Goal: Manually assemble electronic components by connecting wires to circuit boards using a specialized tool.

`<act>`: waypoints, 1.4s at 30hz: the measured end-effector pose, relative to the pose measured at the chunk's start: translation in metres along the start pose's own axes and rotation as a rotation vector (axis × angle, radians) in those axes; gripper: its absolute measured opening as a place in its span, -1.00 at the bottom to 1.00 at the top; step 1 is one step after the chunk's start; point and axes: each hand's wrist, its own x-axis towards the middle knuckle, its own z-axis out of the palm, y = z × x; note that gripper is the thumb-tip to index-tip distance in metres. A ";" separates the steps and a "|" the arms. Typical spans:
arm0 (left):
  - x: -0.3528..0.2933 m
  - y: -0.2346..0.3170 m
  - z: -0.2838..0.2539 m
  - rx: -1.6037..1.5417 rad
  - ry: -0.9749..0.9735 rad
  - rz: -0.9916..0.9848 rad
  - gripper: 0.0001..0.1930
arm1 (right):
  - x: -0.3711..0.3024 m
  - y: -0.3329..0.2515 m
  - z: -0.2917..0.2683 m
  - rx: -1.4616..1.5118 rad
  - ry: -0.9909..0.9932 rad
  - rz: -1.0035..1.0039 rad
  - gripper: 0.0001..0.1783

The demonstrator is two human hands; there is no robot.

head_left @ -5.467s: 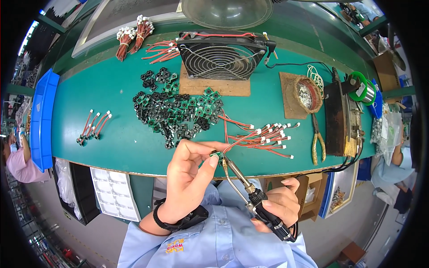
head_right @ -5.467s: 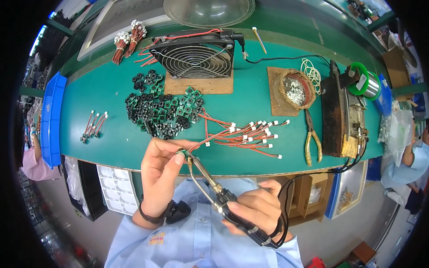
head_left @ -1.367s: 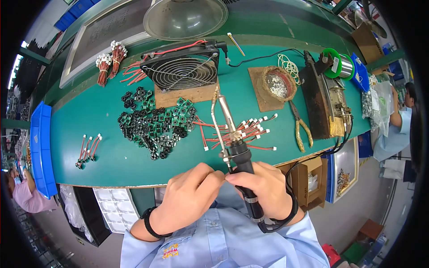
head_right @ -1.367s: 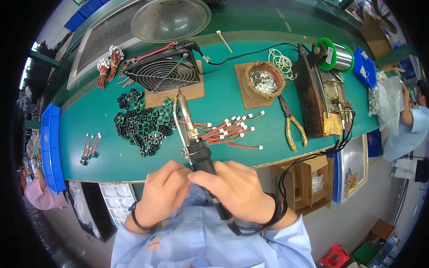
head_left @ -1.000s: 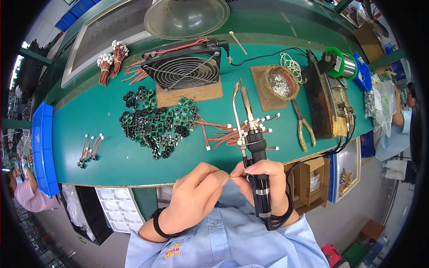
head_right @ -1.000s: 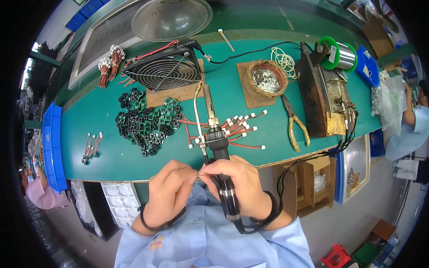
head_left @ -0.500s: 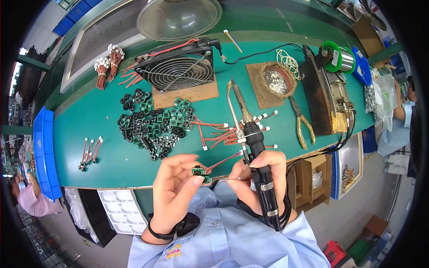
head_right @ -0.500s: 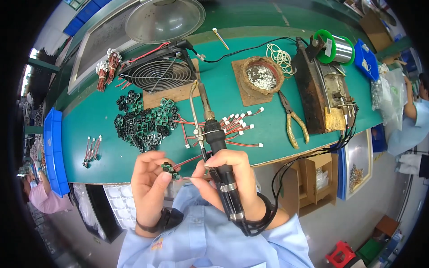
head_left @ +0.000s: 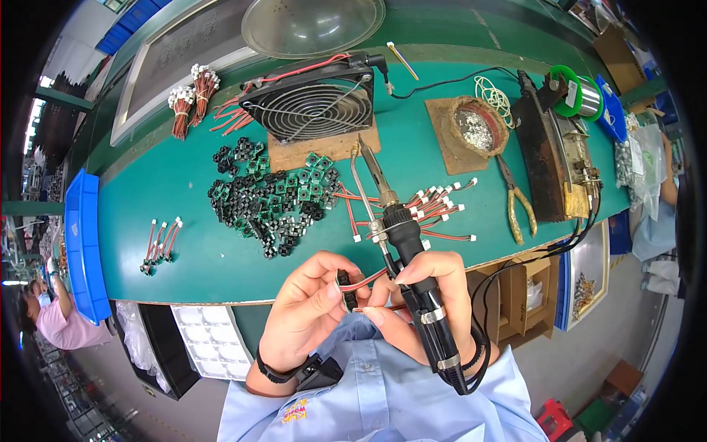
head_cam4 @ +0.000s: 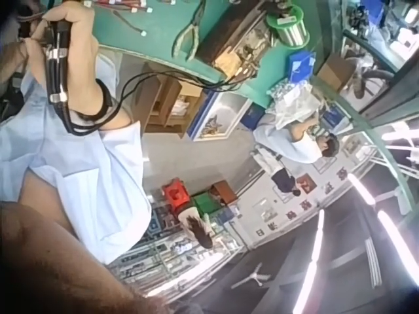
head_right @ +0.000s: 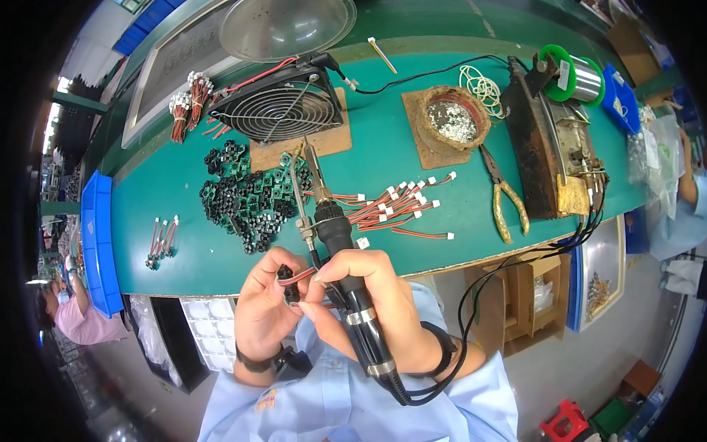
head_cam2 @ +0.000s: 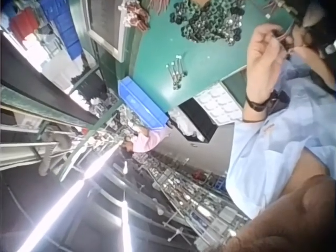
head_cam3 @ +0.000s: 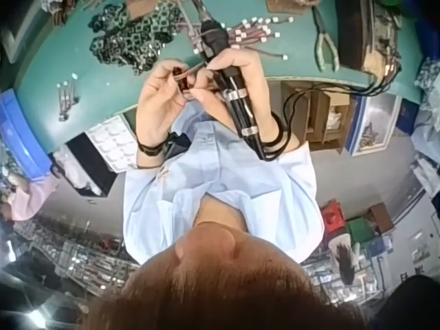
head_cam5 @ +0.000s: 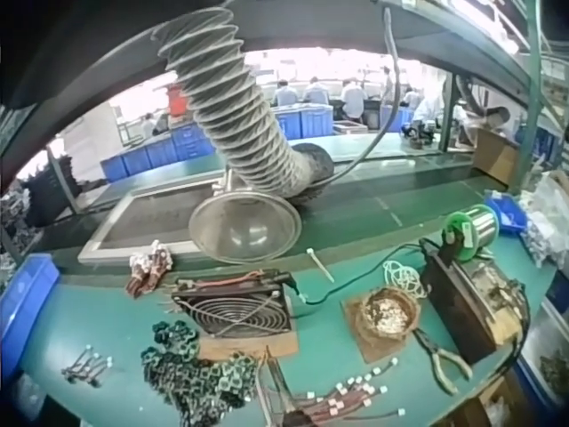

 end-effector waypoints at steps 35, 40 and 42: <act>0.003 -0.001 -0.002 0.025 0.004 0.002 -0.74 | 0.013 -0.009 -0.001 -0.194 0.028 -0.146 -0.52; 0.004 -0.001 -0.003 0.060 -0.005 0.022 -0.76 | 0.013 -0.008 -0.002 -0.171 0.027 -0.120 -0.52; 0.003 -0.001 -0.003 0.072 0.004 0.024 -0.77 | 0.013 -0.008 -0.002 -0.162 0.030 -0.118 -0.53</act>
